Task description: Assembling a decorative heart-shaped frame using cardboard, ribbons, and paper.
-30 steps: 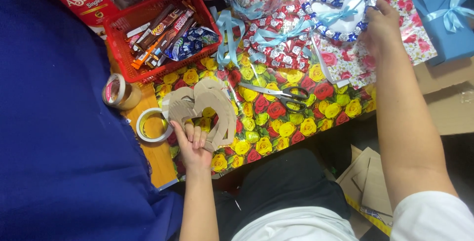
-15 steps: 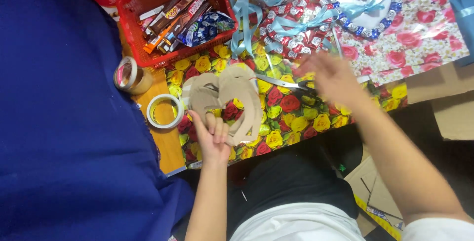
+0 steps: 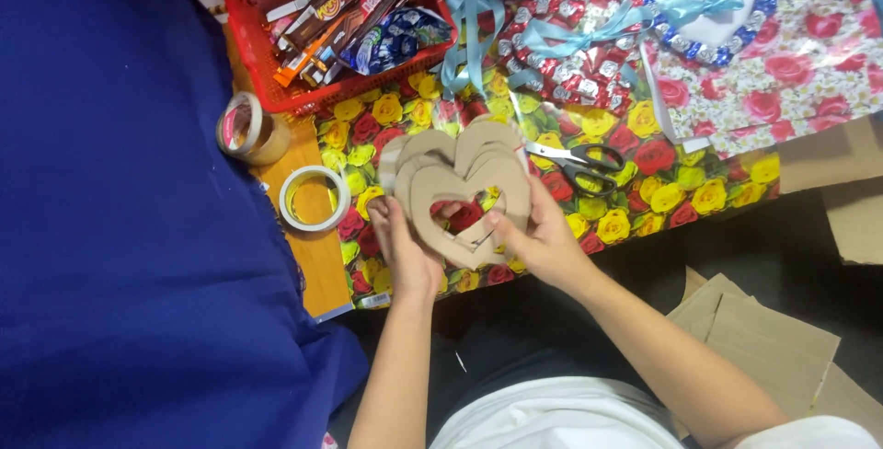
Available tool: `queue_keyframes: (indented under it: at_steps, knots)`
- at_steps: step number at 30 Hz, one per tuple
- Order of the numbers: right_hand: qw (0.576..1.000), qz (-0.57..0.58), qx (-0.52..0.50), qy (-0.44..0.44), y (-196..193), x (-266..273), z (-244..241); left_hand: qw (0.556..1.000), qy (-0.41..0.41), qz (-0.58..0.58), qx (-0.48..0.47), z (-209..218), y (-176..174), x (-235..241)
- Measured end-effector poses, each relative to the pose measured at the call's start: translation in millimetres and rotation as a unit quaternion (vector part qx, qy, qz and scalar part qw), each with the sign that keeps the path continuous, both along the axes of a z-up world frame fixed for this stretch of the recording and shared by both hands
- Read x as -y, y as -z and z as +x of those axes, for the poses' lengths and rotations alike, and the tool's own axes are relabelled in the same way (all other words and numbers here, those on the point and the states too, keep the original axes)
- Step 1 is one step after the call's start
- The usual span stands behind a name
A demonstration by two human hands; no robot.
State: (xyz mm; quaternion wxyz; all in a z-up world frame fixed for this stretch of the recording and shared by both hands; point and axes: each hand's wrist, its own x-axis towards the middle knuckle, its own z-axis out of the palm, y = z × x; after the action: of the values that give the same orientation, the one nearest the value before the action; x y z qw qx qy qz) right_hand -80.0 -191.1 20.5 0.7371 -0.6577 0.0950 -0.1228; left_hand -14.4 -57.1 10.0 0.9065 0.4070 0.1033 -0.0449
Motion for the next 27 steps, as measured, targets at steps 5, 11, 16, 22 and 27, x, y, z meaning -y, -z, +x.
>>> queue_keyframes:
  at_steps: [5, 11, 16, 22, 27]
  knots:
    - [1.0, -0.008, -0.019, -0.023, -10.5, 6.0, -0.3, 0.995, -0.005, 0.077, -0.058, -3.2, -23.2, 6.5]
    - [0.986, 0.158, -0.058, 0.015, -4.8, -16.8, -1.6, 0.996, 0.046, -0.034, -0.068, 4.5, 7.4, -2.5]
    - [0.956, 0.239, -0.17, 0.002, -3.8, -25.7, -10.3, 0.991, 0.033, -0.121, 0.051, 3.0, 11.2, -7.2]
    - [0.939, 0.315, -0.137, 0.021, 6.1, -21.7, -10.1, 0.971, 0.137, -0.099, 0.166, 3.7, 18.5, -15.9]
    - [0.966, 0.228, -0.041, 0.112, 22.0, -20.1, -5.6, 0.977, 0.161, -0.096, 0.101, 3.1, 8.7, -13.4]
